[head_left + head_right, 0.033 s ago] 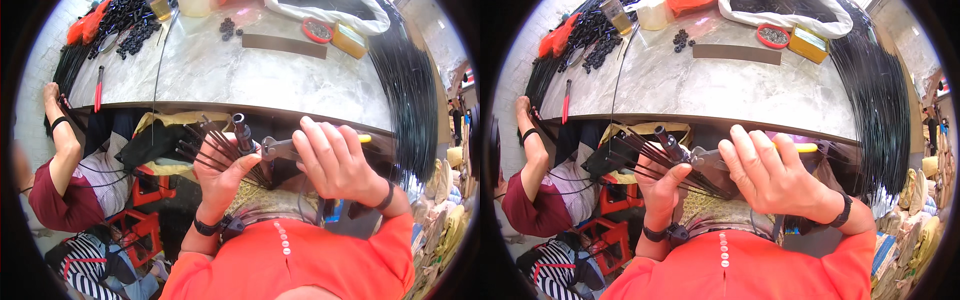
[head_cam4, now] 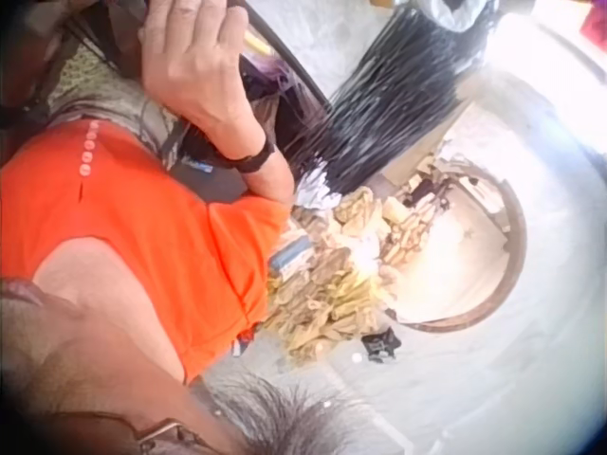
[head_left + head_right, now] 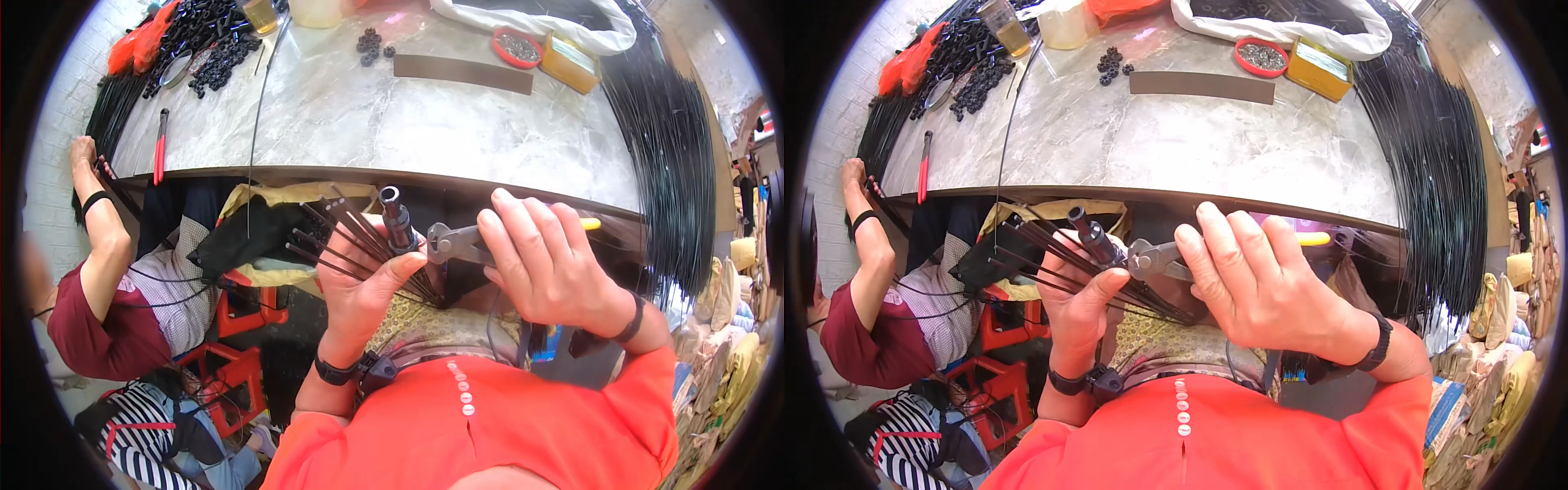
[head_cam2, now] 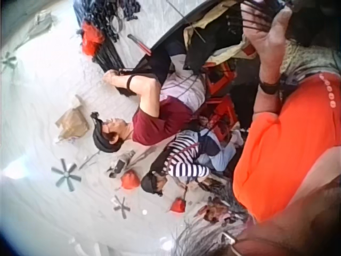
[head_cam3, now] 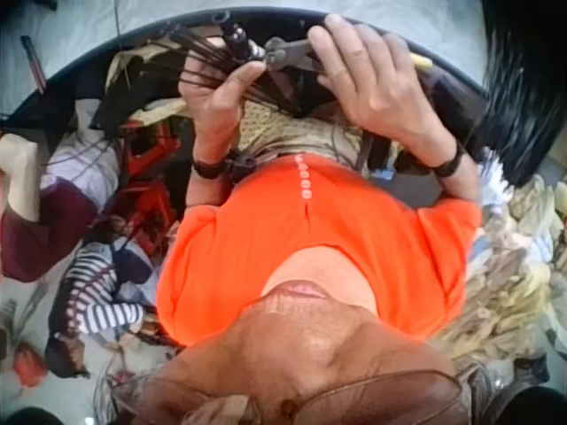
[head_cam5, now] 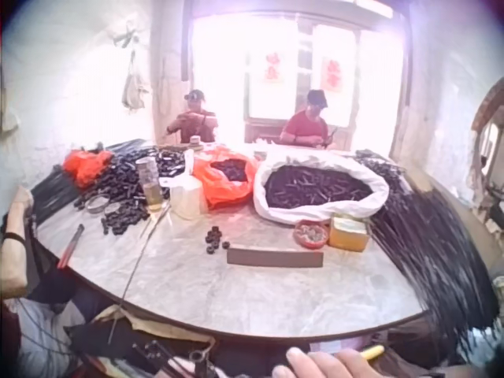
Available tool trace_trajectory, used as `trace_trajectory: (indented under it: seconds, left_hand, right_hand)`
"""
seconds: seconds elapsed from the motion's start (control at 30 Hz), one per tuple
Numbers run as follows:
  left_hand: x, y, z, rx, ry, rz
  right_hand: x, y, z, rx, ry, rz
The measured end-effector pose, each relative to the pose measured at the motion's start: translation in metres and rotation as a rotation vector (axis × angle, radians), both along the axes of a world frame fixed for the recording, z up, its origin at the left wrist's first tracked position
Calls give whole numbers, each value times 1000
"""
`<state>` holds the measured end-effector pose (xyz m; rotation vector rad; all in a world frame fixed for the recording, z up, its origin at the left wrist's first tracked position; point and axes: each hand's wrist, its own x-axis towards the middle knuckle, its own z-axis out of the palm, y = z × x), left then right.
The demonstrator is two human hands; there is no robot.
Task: The person attaches metal ribs to a central hub and cuts excess wire using pliers at a workbench.
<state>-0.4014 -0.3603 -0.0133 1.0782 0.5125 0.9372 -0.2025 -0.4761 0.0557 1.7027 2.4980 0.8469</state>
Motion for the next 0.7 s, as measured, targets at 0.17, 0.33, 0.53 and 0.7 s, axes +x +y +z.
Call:
trace_trajectory:
  seconds: [0.17, 0.33, 0.53, 0.7]
  left_hand:
    - [-8, 19, 12, -27, 43, -323]
    - [-4, 22, 17, 11, 83, -419]
    - [3, 24, 11, 119, 48, -475]
    - [9, 20, 8, 82, -22, -520]
  right_hand:
    - [3, -4, -6, -109, 163, -27]
    - [5, -11, 1, -262, 329, -56]
    - [25, -9, 19, -895, 982, -129]
    - [47, 7, 5, -1426, 1439, -175]
